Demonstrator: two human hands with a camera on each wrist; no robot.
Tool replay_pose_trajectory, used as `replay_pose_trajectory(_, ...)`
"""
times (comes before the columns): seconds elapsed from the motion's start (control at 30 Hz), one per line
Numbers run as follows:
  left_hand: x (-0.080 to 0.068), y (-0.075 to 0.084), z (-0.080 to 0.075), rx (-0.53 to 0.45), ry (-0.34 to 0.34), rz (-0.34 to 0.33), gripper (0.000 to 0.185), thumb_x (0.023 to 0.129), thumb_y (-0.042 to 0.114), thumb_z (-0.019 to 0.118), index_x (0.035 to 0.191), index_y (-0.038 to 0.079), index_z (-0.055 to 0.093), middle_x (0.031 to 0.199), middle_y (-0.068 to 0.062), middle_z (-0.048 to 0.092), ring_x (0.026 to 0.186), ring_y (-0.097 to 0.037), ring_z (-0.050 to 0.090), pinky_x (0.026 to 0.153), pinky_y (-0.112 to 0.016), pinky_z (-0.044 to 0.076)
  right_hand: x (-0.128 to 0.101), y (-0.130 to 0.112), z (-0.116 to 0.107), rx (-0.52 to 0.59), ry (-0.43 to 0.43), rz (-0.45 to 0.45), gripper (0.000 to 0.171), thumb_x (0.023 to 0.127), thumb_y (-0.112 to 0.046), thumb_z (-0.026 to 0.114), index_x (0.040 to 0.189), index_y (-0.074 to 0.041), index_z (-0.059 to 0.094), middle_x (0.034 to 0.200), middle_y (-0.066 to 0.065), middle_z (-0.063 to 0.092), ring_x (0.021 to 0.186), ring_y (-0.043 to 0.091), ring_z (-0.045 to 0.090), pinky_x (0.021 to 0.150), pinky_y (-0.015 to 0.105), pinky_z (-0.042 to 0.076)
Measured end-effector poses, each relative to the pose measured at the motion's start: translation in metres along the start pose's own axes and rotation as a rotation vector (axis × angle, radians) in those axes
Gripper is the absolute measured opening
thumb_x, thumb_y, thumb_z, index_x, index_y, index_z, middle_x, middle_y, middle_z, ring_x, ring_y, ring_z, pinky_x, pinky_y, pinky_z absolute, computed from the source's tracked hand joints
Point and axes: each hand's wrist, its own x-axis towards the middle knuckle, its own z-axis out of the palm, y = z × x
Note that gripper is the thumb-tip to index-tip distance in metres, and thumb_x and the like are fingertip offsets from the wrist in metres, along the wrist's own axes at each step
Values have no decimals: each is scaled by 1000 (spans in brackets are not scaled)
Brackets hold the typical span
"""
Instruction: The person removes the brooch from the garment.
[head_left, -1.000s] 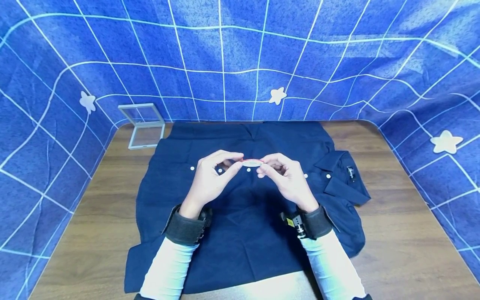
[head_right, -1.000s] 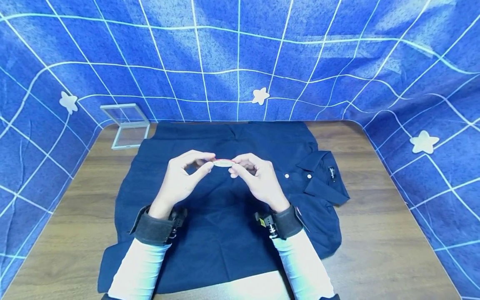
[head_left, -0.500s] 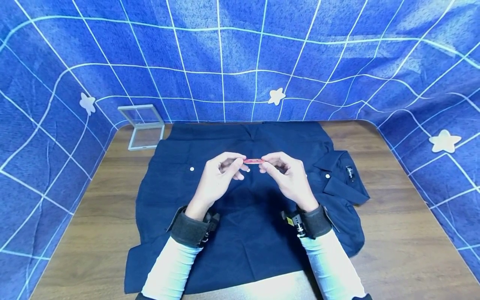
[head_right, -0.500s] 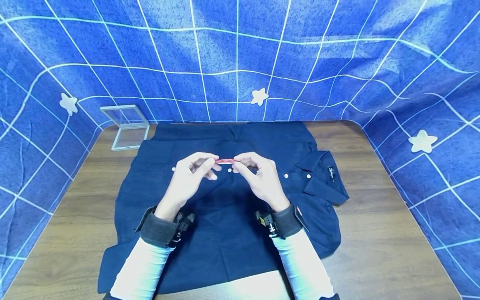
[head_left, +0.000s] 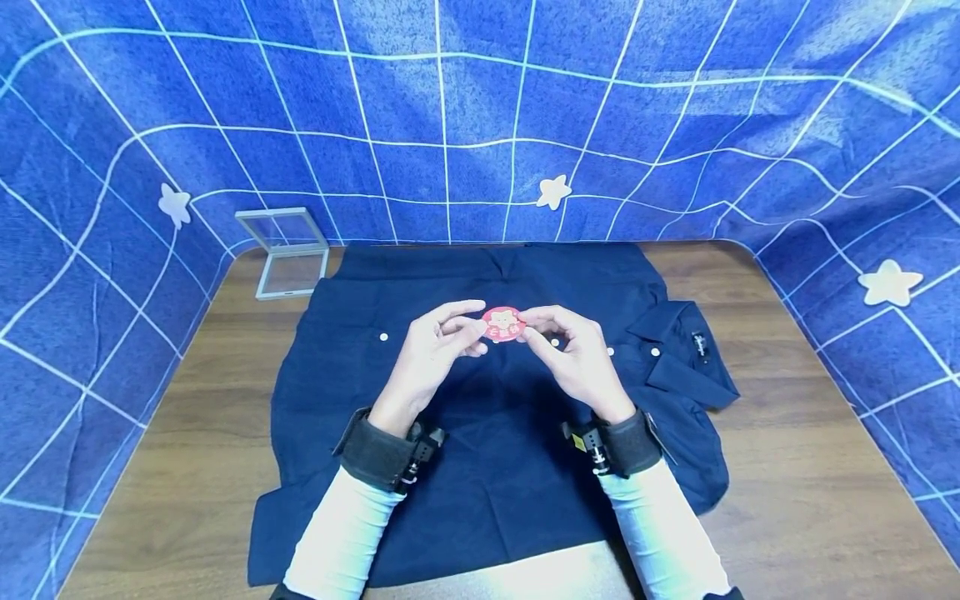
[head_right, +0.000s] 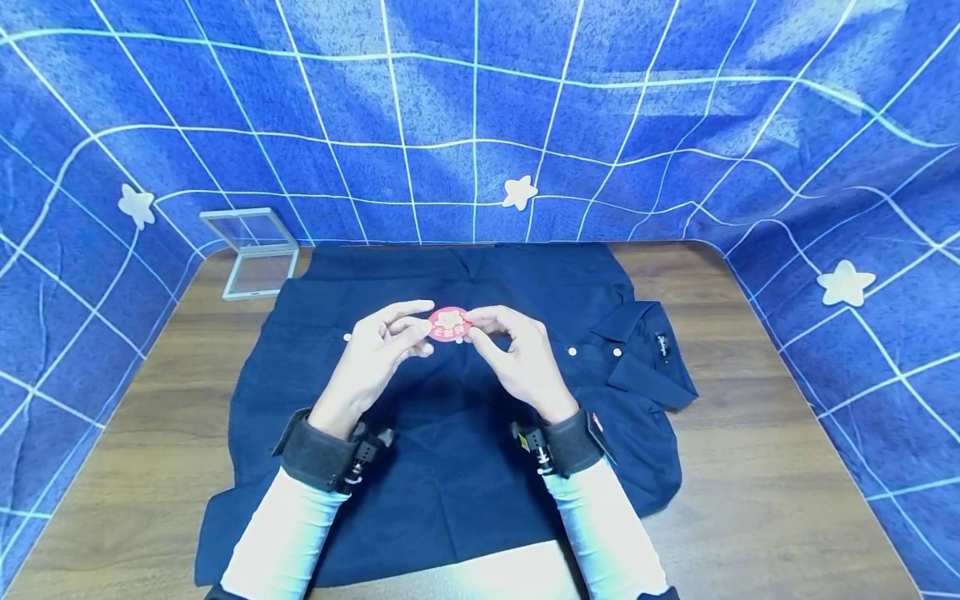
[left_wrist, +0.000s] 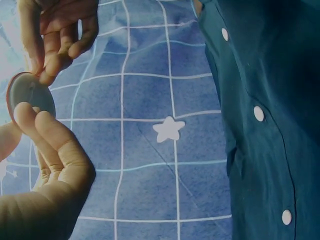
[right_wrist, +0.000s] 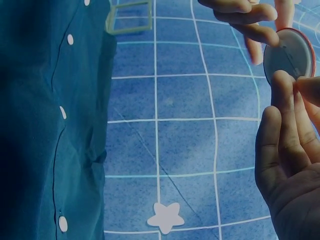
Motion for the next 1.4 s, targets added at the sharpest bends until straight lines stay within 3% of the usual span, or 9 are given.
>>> replay_pose_trajectory(0.17, 3, -2, -2, -130, -32, -120, 35, 95, 4, 61, 128, -7, 58, 87, 5, 72, 68, -10, 66, 75, -22, 58, 0, 1, 1, -3, -4, -1, 19, 90, -5, 67, 109, -6, 70, 91, 8, 75, 78, 4, 65, 65, 21, 49)
replay_pose_trajectory(0.3, 3, -2, -4, -226, -58, -162, 36, 95, 0, 58, 128, -13, 54, 87, 3, 72, 71, -10, 68, 76, -23, 58, 0, 3, 1, 0, -16, -10, 19, 91, -5, 67, 109, -6, 70, 92, 8, 75, 78, 5, 66, 65, 21, 50)
replay_pose_trajectory(0.57, 2, -1, -4, -298, -71, -121, 32, 94, -7, 55, 124, -17, 52, 87, 0, 73, 76, -13, 71, 78, -27, 59, -1, 2, 0, 32, -40, -14, 19, 92, -3, 64, 110, -5, 69, 93, 10, 74, 82, 7, 67, 70, 23, 54)
replay_pose_trajectory(0.87, 4, -2, -9, -256, -18, -55, 27, 92, -8, 58, 118, -16, 56, 85, 0, 72, 73, -12, 71, 75, -27, 60, 1, 3, -5, 58, -37, 0, 15, 94, -4, 61, 106, -1, 69, 95, 13, 74, 84, 9, 71, 78, 20, 54)
replay_pose_trajectory(1.03, 6, 0, -24, -282, 52, -14, 17, 92, -9, 57, 106, -3, 64, 84, 0, 72, 72, -12, 70, 72, -26, 60, 4, 5, -7, 65, -36, 16, 14, 95, -7, 61, 104, 0, 69, 96, 12, 74, 84, 7, 70, 79, 21, 54)
replay_pose_trajectory(1.17, 8, 0, -42, -265, 115, -25, 16, 93, -5, 58, 103, 4, 66, 86, 1, 71, 74, -11, 70, 74, -26, 60, 6, 13, -7, 73, -34, 56, 16, 96, -11, 61, 104, -1, 70, 95, 12, 74, 83, 5, 70, 78, 20, 54)
replay_pose_trajectory(1.3, 10, -3, -59, -220, 153, -49, 16, 93, -2, 61, 109, 0, 64, 86, 1, 72, 75, -10, 70, 75, -26, 60, 6, 26, -5, 77, -27, 114, 18, 96, -15, 63, 103, -1, 70, 93, 14, 74, 83, 18, 72, 75, 15, 53)
replay_pose_trajectory(1.4, 11, -5, -73, -195, 182, -60, 14, 92, -2, 63, 104, 4, 67, 85, 1, 72, 74, -9, 70, 73, -25, 59, 4, 34, -6, 60, -25, 145, 19, 96, -17, 63, 104, -1, 70, 93, 16, 74, 84, 28, 72, 74, 14, 52)
